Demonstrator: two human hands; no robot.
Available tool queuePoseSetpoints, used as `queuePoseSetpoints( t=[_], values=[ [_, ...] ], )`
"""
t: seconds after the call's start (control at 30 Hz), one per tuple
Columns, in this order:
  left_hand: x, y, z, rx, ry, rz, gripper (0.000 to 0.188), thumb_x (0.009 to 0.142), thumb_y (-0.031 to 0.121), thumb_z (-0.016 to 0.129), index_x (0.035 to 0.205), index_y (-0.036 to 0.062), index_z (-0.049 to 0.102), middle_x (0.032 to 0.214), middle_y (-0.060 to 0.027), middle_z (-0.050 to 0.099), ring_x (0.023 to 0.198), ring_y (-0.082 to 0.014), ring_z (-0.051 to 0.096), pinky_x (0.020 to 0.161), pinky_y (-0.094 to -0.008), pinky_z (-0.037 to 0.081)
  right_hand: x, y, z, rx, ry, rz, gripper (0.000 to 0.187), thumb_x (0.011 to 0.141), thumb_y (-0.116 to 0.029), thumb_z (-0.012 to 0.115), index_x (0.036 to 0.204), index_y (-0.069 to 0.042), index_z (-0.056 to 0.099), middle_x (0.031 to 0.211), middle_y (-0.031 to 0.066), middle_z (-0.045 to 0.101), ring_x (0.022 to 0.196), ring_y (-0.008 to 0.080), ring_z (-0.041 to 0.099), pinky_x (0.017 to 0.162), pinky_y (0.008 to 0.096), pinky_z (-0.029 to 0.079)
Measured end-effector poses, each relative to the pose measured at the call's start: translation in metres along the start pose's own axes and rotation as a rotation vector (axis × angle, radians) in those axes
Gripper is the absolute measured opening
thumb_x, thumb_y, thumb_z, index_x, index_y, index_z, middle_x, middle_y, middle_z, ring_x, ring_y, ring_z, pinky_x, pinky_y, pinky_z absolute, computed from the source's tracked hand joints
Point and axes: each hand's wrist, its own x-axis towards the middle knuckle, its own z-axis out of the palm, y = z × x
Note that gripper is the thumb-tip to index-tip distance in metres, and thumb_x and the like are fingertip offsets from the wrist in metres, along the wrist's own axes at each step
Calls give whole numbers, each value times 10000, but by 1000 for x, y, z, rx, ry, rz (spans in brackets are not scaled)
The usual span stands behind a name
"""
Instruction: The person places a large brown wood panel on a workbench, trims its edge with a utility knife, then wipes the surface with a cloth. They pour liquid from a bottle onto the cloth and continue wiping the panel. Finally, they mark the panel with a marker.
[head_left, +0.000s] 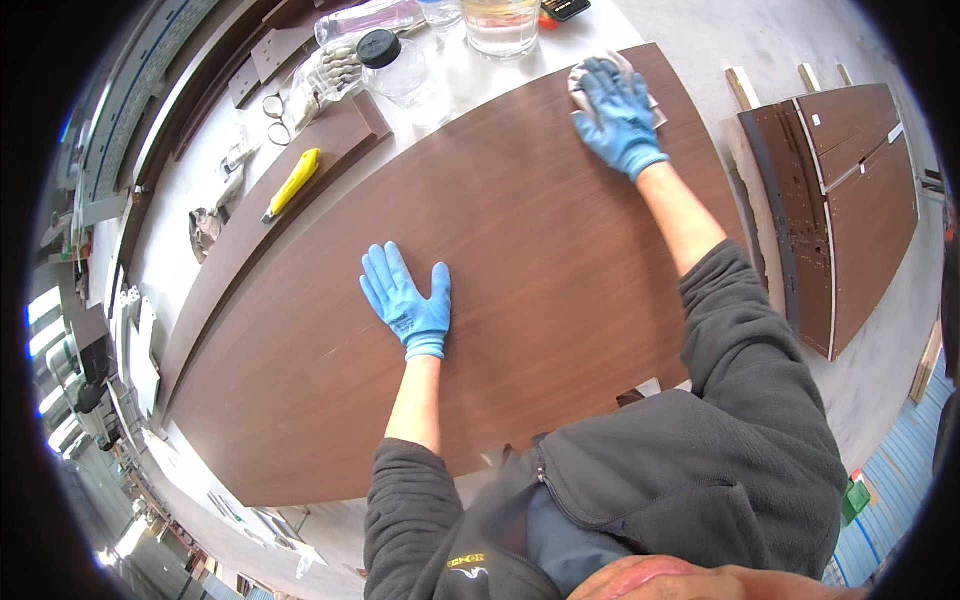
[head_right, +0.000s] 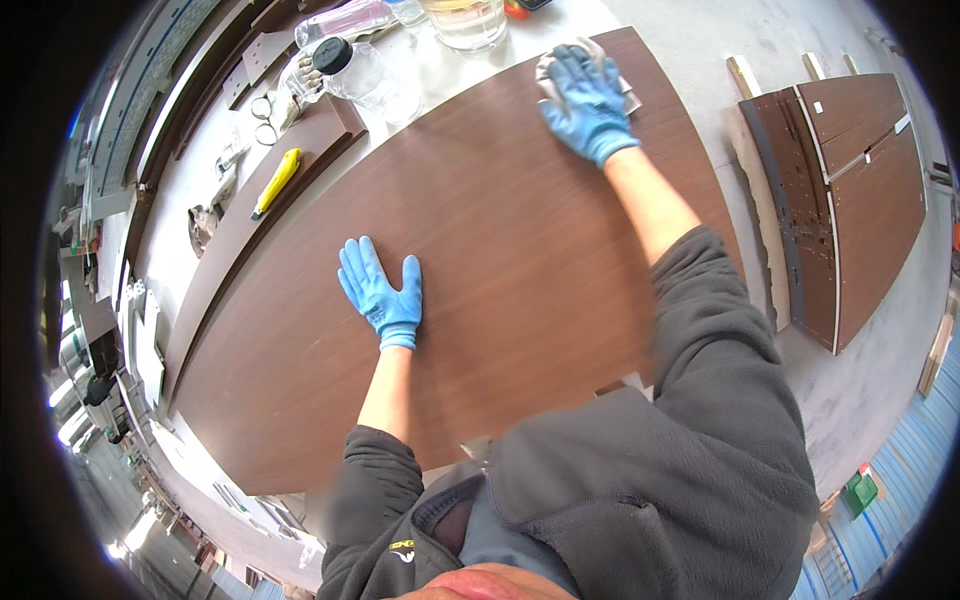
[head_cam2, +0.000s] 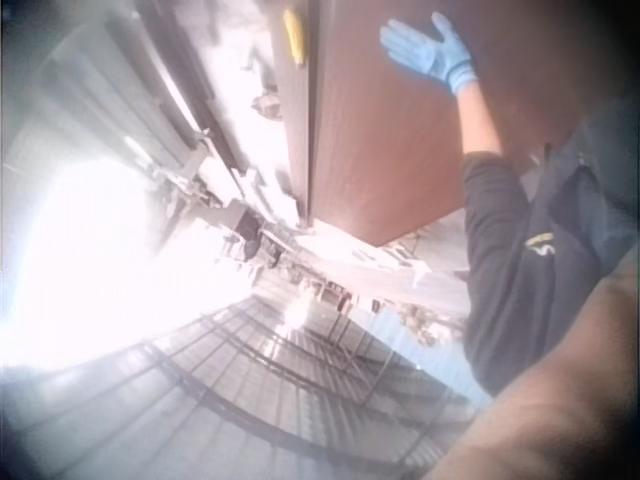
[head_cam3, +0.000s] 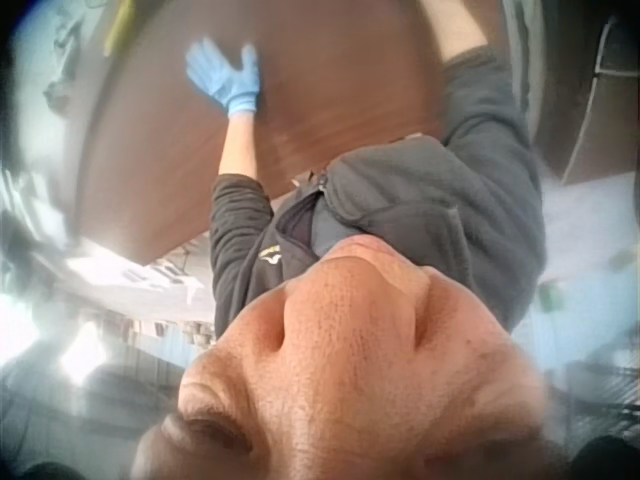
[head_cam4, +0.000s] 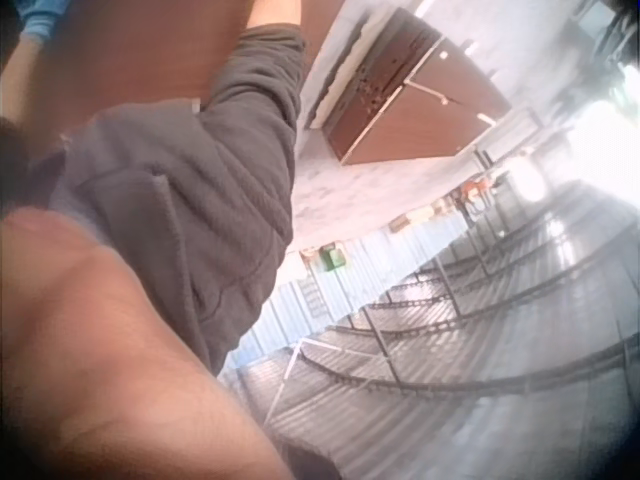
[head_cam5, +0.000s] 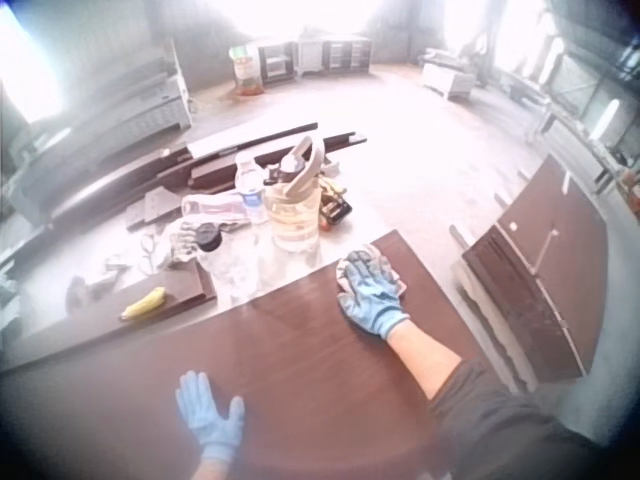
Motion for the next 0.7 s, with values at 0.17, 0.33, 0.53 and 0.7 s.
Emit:
queuePoseSetpoints(
  t=[0.17, 0.33, 0.53, 0.7],
  values=[
    [-1, -3, 1, 17, -27, 6, 890, 987, 471, 757, 1692, 37, 430, 1782, -213, 370, 1668, -403, 306, 1370, -575, 170, -49, -165, -25, 256, 68, -485, 486, 993, -247, 587, 1431, -48, 660, 1550, 199, 615, 1499, 366, 534, 1294, 527, 367],
    [0, -7, 4, -34, 15, 25, 793, 1013, 418, 693, 1673, 39, 469, 1760, -213, 416, 1657, -394, 337, 1365, -560, 181, -53, -191, -15, 605, 48, -517, 349, 1007, -287, 616, 1328, -165, 673, 1402, 87, 667, 1371, 264, 602, 1249, 471, 417],
    [-1, -5, 3, -49, 29, 18, 783, 1013, 400, 707, 1668, 38, 478, 1754, -221, 423, 1654, -398, 343, 1363, -551, 193, 27, 75, 29, -7, -5, 50, 348, 1088, -201, 479, 1362, -138, 684, 1479, 145, 632, 1396, 356, 575, 1201, 514, 443],
    [-2, -2, 4, 11, 24, 0, 787, 1009, 388, 720, 1671, 43, 473, 1757, -217, 419, 1654, -396, 344, 1363, -554, 195, 4, 34, 34, 92, -60, 145, 390, 1075, -288, 533, 1397, -104, 653, 1491, 175, 625, 1507, 376, 508, 1272, 511, 364]
  ],
)
